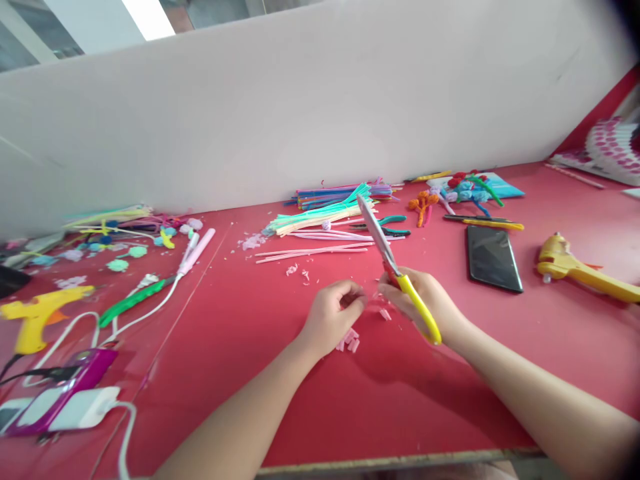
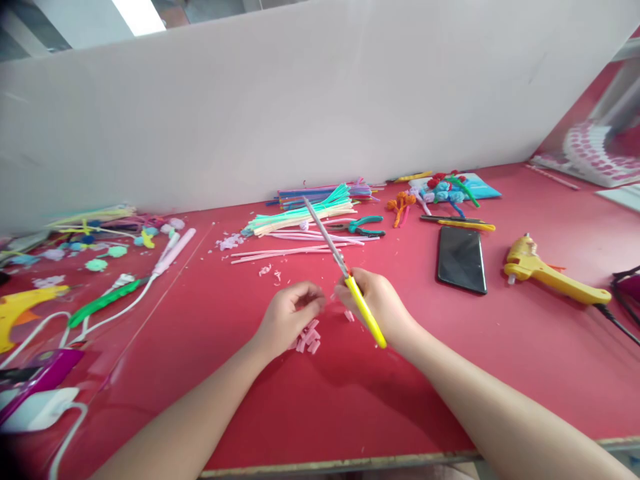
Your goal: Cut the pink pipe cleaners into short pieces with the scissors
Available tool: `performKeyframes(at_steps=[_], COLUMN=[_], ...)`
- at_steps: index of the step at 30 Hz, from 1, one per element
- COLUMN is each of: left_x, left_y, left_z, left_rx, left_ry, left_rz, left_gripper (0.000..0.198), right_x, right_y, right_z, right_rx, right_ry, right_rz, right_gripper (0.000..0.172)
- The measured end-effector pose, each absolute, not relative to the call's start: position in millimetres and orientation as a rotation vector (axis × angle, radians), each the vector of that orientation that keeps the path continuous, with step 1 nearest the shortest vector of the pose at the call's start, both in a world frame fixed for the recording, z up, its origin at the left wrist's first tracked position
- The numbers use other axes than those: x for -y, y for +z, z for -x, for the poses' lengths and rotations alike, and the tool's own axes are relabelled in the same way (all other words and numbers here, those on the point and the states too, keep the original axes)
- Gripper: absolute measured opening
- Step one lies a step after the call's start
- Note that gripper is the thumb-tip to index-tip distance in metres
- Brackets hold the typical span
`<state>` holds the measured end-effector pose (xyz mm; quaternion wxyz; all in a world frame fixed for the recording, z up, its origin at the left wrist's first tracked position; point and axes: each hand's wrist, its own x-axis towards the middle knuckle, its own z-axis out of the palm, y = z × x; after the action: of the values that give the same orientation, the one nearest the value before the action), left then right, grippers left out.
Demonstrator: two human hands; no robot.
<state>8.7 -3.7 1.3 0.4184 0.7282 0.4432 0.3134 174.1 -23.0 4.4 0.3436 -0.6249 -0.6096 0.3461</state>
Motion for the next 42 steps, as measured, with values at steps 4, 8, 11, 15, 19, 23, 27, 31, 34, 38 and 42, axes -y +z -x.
performKeyframes(at_steps=[4, 8, 11, 15, 19, 23, 27, 31, 34, 38, 42], left_x=[-8, -21, -26, -28, -31, -37, -39, -34, -26, -16, -10], left_y=[-2, -6, -9, -14, -19, -22, -17, -5, 1, 3, 1], left_z=[0, 9, 13, 13, 15, 19, 21, 21, 20, 17, 12], left_rx=[-1.199, -1.329, -1.374, -1.356, -1.351, -1.355, -1.308, -1.121, -0.996, -1.019, -1.067], left_ry=[0.872, 0.966, 1.050, 1.047, 1.040, 1.078, 1.028, 0.744, 0.454, 0.308, 0.268], left_rz=[-2.013, -2.098, -2.016, -1.955, -1.947, -1.882, -1.864, -1.952, -2.054, -2.233, -2.281], left_gripper=[0.023, 0.023, 0.006, 0.018, 0.012, 0.012, 0.012, 0.011, 0.011, 0.005, 0.006], right_x=[14, 5, 1, 0, 1, 1, -1, -1, 0, 1, 2], right_y=[2, -5, -8, -8, -8, -9, -12, -10, -8, -9, -13], right_z=[-186, -195, -199, -201, -200, -198, -198, -199, -198, -196, -195], right_rx=[1.685, 1.790, 1.820, 1.873, 1.914, 1.936, 1.932, 1.898, 1.897, 1.902, 1.911], right_ry=[0.761, 0.730, 0.731, 0.716, 0.709, 0.688, 0.605, 0.499, 0.464, 0.431, 0.427], right_rz=[1.797, 1.906, 1.920, 1.940, 1.951, 1.971, 2.018, 2.058, 2.050, 2.045, 2.032], right_gripper=[0.023, 0.021, 0.020, 0.019, 0.024, 0.025, 0.024, 0.026, 0.029, 0.031, 0.026])
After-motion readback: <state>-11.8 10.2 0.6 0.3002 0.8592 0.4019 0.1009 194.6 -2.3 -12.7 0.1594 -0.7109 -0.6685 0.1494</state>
